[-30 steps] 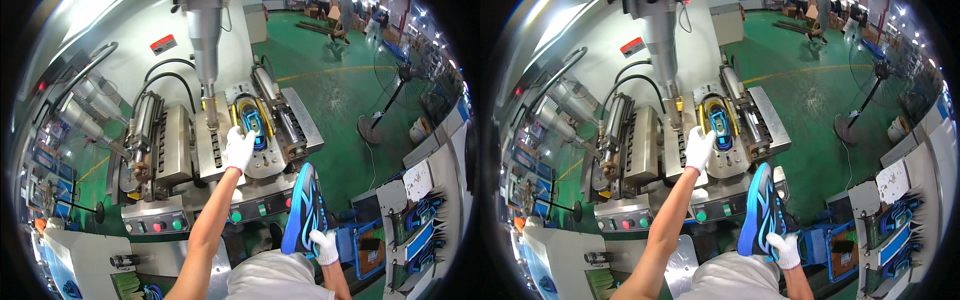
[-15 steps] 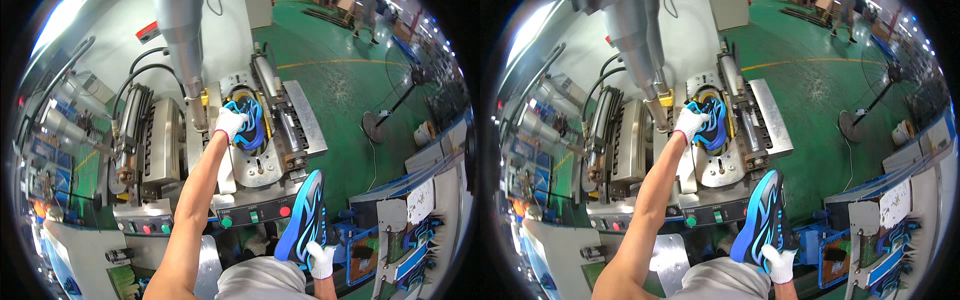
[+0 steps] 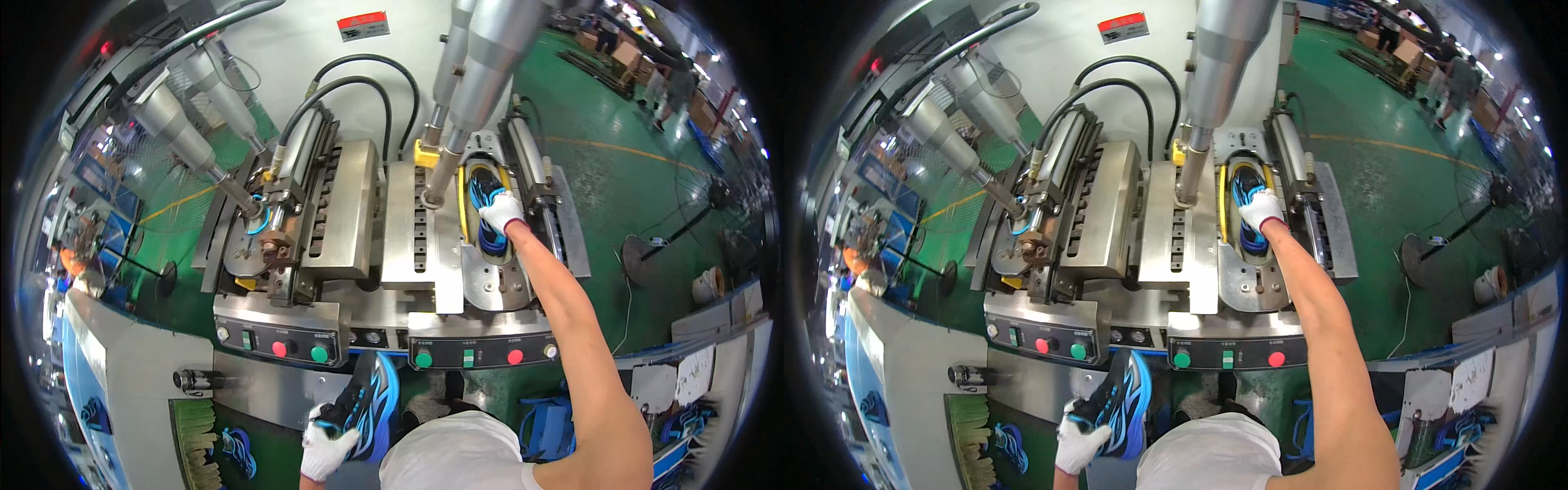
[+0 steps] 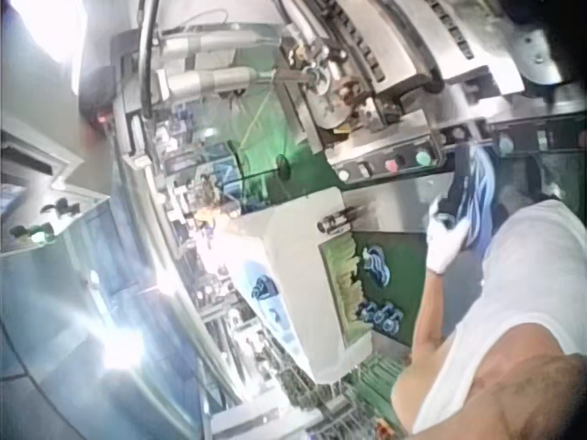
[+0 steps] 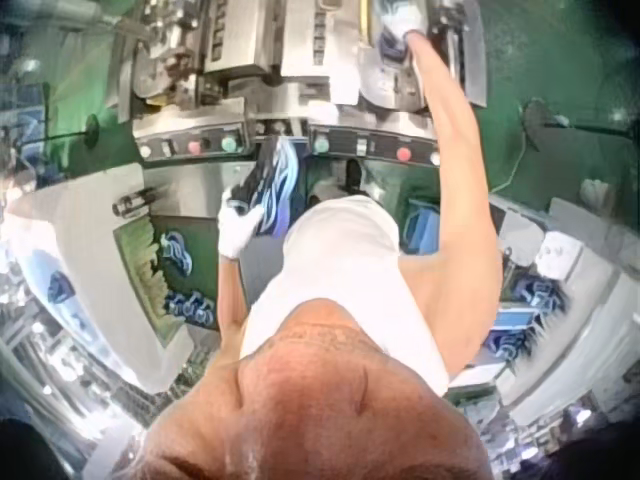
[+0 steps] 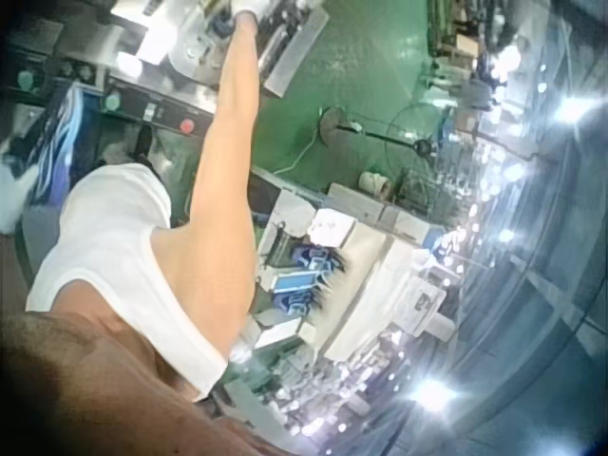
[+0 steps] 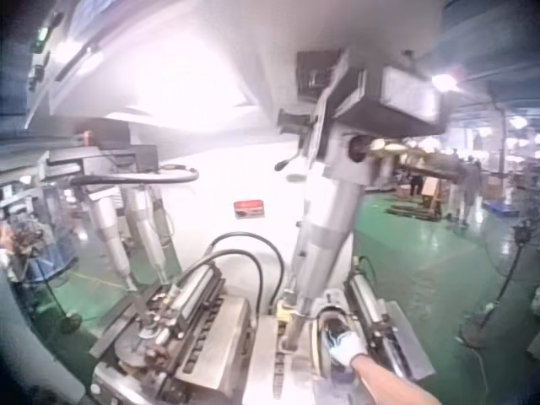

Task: The person picks up shoes from a conveyor belt, places them into a lasting machine to press the soles and uppers together, and then places the finished shoes onto another conveyor belt.

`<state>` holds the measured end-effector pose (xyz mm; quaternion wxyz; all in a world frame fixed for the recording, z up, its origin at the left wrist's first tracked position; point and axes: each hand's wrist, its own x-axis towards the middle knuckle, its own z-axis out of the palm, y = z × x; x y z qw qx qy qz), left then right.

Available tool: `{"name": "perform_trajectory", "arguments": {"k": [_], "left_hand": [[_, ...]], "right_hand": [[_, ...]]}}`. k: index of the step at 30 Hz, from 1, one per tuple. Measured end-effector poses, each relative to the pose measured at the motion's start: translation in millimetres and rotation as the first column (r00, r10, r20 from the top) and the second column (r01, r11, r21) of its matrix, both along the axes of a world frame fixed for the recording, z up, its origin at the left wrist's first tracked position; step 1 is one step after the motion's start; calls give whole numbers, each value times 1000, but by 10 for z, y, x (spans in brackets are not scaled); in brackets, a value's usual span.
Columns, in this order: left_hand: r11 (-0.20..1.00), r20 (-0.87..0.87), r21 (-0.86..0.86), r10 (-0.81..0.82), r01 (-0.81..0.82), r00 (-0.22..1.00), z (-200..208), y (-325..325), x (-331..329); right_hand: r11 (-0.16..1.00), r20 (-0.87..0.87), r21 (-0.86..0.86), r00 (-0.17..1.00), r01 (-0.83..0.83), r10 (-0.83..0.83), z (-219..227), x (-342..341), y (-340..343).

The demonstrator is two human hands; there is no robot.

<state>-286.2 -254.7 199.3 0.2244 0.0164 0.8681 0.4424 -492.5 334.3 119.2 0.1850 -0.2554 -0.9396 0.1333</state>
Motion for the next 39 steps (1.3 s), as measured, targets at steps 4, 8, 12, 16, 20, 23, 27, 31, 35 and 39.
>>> {"name": "perform_trajectory", "arguments": {"k": [4,8,12,16,20,23,27,31,35,39], "left_hand": [[779,70,-555,393,-292,917,71,-469,602],[666,-164,-470,580,-580,798,-1093,-672,811],[517,-487,-328,624,-791,611,-3168,-964,1224],[462,-228,-13,862,-887,452,-2897,-1014,1436],[620,3,-31,784,-784,620,-2359,-822,1421],[794,63,-388,530,-468,846,-1717,-997,1154],[928,-40,-164,333,-335,942,-2029,-2163,1240],[422,-420,-51,813,-905,403,-2387,-3650,1560],[183,-489,-389,789,-903,371,-1945,-4649,1022],[280,-351,-475,809,-835,471,-2281,-5189,325]], "right_hand": [[950,173,-305,985,67,-14,-167,-99,-101],[986,277,-128,958,108,-69,-128,104,377],[983,200,-181,977,-42,79,19,-19,36],[948,-294,32,904,-316,311,239,375,-2019],[753,-85,35,749,-657,657,114,1785,-3345],[713,310,463,850,-527,426,-709,2022,-3535],[834,438,116,781,-539,445,-507,2073,-3606],[795,380,133,772,-591,510,-297,2687,-3555],[930,592,-124,726,-347,350,-462,3448,-3565],[945,722,-198,614,-259,319,-575,3624,-3886]]}}
